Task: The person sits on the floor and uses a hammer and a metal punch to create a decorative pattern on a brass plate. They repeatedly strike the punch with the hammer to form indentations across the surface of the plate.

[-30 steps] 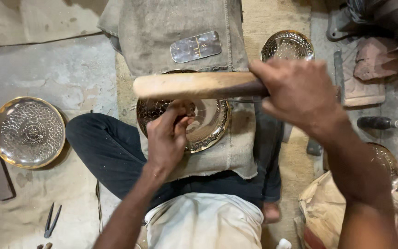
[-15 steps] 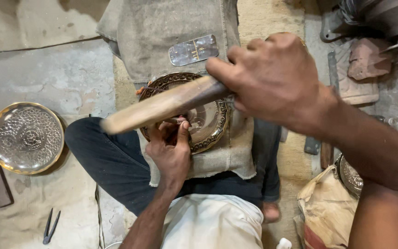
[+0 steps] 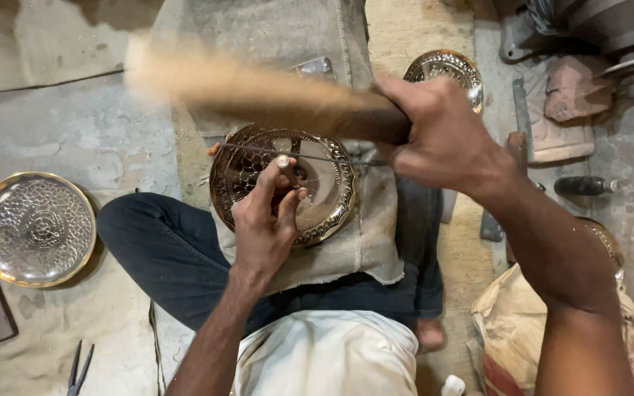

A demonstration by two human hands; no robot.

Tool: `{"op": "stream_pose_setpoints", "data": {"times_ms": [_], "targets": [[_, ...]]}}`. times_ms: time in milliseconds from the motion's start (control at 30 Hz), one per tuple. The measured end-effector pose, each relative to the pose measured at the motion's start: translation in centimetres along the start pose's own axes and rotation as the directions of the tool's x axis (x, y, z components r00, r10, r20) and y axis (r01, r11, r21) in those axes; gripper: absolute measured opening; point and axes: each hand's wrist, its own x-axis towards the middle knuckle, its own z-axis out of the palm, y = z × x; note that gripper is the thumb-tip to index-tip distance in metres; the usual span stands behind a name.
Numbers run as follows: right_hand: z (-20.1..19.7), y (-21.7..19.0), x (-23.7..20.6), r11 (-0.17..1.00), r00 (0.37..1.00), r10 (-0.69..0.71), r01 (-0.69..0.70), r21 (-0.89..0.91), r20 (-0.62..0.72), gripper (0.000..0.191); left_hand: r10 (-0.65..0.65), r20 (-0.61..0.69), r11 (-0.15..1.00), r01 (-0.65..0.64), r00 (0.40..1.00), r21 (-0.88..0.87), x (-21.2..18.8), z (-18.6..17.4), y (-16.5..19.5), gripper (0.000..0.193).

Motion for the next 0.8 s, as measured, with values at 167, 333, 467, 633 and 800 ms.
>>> {"op": "stream_pose_setpoints", "data": {"times_ms": [167, 333, 467, 633, 800], "targets": [[0.3, 0.7, -1.4, 0.957, 1.000, -0.007, 0.011, -0.289, 0.017, 0.021, -0.002, 0.034, 1.000, 0.002, 0.999, 0.004, 0.5, 0.0, 0.2, 0.032], [1.5, 1.6, -3.9, 0.930, 0.987, 0.163, -0.151, -0.334, 0.007, 0.024, -0.013, 0.177, 0.998, 0.003, 0.984, 0.057, 1.4, -0.6, 0.0, 0.037], [3.0, 2.5, -6.1, 0.987, 0.978, 0.111, -0.088, 0.132, -0.177, 0.030, 0.090, 0.276, 0.996, -0.085, 0.957, -0.029, 1.9, -1.3, 0.1, 0.068], [4.8, 2.1, -8.2, 0.957, 0.942, 0.189, -0.114, 0.267, -0.276, 0.028, 0.124, 0.294, 0.991, -0.106, 0.948, -0.078, 2.4, -1.7, 0.3, 0.068], [5.1, 2.8, -9.5, 0.983, 0.927, 0.165, -0.181, -0.015, -0.337, 0.032, 0.104, 0.441, 0.993, -0.118, 0.892, 0.004, 3.7, -2.0, 1.0, 0.068]]}}
